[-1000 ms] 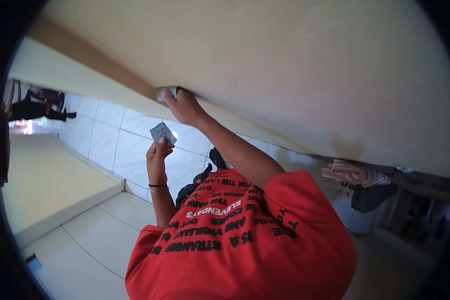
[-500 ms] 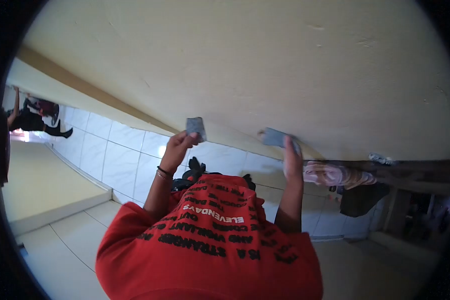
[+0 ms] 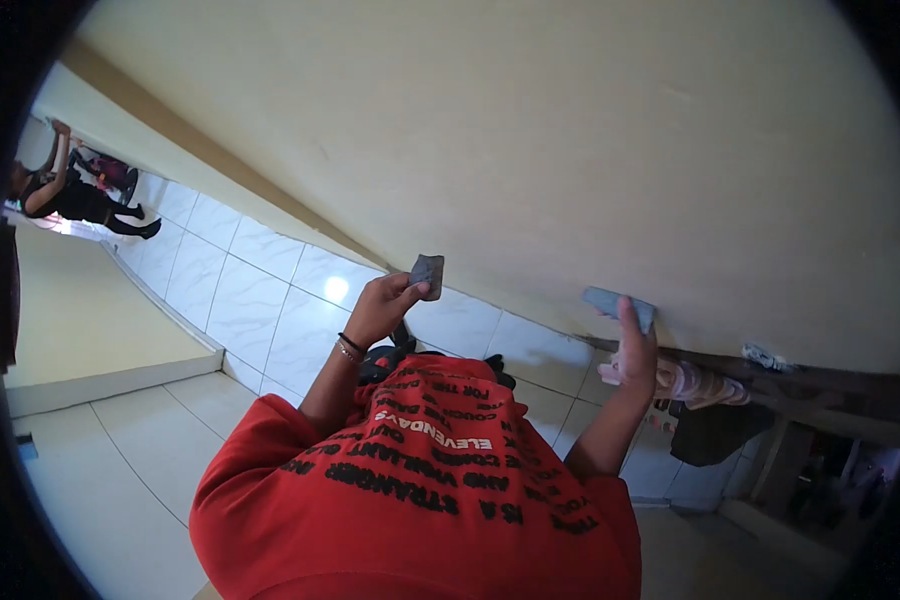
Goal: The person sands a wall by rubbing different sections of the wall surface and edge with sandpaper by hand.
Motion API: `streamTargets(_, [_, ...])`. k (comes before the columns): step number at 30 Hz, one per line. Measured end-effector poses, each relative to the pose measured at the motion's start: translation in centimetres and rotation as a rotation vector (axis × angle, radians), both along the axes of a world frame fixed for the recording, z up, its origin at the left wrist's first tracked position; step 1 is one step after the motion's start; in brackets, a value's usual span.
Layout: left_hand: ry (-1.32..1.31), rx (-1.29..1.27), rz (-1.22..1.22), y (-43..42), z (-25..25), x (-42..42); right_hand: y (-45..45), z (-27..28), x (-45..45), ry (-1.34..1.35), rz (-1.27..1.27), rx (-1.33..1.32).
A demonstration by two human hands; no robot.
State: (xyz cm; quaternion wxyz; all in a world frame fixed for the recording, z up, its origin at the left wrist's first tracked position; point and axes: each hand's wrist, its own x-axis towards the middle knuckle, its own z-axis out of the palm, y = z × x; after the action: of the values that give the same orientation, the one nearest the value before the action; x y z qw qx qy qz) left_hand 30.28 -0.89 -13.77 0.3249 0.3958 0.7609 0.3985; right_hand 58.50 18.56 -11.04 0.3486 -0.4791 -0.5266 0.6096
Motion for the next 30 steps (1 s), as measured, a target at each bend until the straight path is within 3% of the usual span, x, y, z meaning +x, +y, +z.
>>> streamTargets(4, [-0.056, -0.038, 0.122, -4.5, -0.2, -5.5, -3.4, 1.3, -9.9, 0.013, 0.381, 0.019])
streamTargets(8, [-0.127, 0.099, 0.218, -7.9, -2.7, -9.9, -5.4, -0.4, -18.6, -0.148, 0.637, 0.089])
streamTargets(12, [-0.203, 0.14, 0.3, -10.3, -2.0, -13.4, -9.4, -1.2, -27.6, -0.188, 0.738, 0.075])
streamTargets(14, [-0.268, 0.169, 0.314, -10.7, -0.2, -14.4, -10.6, -2.7, -31.5, -0.012, 0.804, 0.097])
streamTargets(17, [-0.288, 0.16, 0.315, -11.1, -0.5, -15.8, -12.4, -0.5, -35.4, 0.157, 0.743, 0.174])
streamTargets(19, [-0.344, 0.22, 0.341, -11.0, -0.8, -16.1, -12.9, 1.9, -35.8, 0.449, 0.733, 0.063])
streamTargets(26, [-0.307, 0.267, 0.32, -8.3, 0.1, -14.5, -10.1, 1.4, -27.6, 0.608, 0.45, -0.039])
streamTargets(29, [-0.292, 0.303, 0.309, -6.5, 1.2, -12.7, -8.0, 0.9, -22.3, 0.605, 0.486, -0.016])
streamTargets(30, [-0.247, 0.286, 0.262, -5.9, 0.9, -12.2, -7.5, -0.6, -20.6, 0.572, 0.369, -0.002])
